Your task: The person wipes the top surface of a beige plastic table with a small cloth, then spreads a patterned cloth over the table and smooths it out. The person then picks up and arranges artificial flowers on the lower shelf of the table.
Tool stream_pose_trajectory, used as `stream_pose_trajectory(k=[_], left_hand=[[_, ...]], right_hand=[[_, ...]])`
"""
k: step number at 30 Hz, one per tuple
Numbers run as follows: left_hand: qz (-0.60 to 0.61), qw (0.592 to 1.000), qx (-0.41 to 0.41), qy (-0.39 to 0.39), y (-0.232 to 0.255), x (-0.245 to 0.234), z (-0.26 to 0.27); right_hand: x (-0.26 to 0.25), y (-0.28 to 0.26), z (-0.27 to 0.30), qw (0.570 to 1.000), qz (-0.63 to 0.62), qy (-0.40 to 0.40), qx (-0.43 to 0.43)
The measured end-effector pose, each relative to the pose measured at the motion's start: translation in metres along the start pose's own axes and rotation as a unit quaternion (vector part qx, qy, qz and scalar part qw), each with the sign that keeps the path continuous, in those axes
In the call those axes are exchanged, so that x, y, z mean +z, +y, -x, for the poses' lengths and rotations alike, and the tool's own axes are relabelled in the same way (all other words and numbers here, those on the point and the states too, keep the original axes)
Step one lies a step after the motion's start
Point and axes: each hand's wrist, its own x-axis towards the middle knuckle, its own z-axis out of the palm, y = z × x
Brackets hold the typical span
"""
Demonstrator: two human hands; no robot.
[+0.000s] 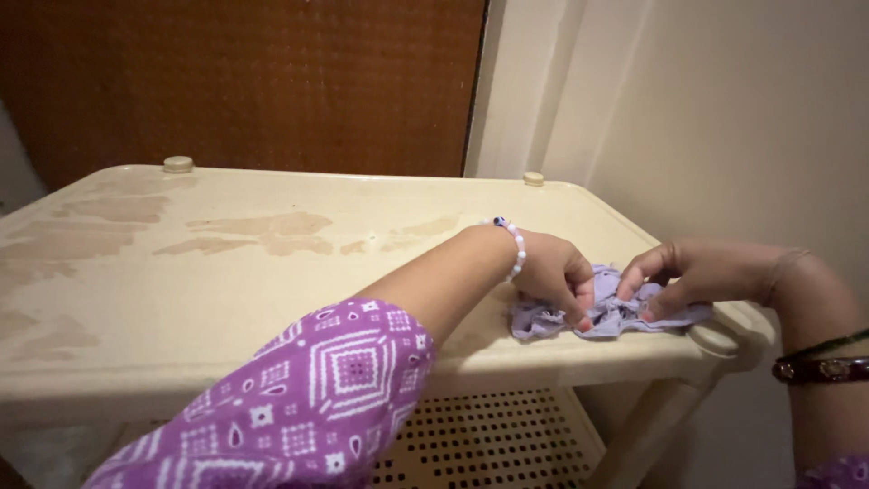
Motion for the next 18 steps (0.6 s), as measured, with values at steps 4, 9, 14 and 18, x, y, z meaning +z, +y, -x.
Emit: stream_pose_trajectory(k=[4, 9, 14, 18], left_hand=[[0.053, 0.998, -0.015, -0.03, -0.009, -0.005, 0.004], [0.109, 0.987, -0.105, -0.061, -0.028, -0.02, 0.033], [0.146, 0.983, -0.109, -0.023, -0.04, -0.02, 0.043], [0.23, 0.971, -0.052, 0.044, -0.04, -0.006, 0.03]], right_hand=[[-0.002, -0.009, -0.011, 0.995, 0.093, -0.007, -0.038], [0.011, -0.045, -0.033, 0.988, 0.124, -0.041, -0.085], [0.017, -0.06, -0.045, 0.992, 0.108, -0.047, -0.046], [0.005, -0.047, -0.054, 0.989, 0.149, -0.008, -0.01]])
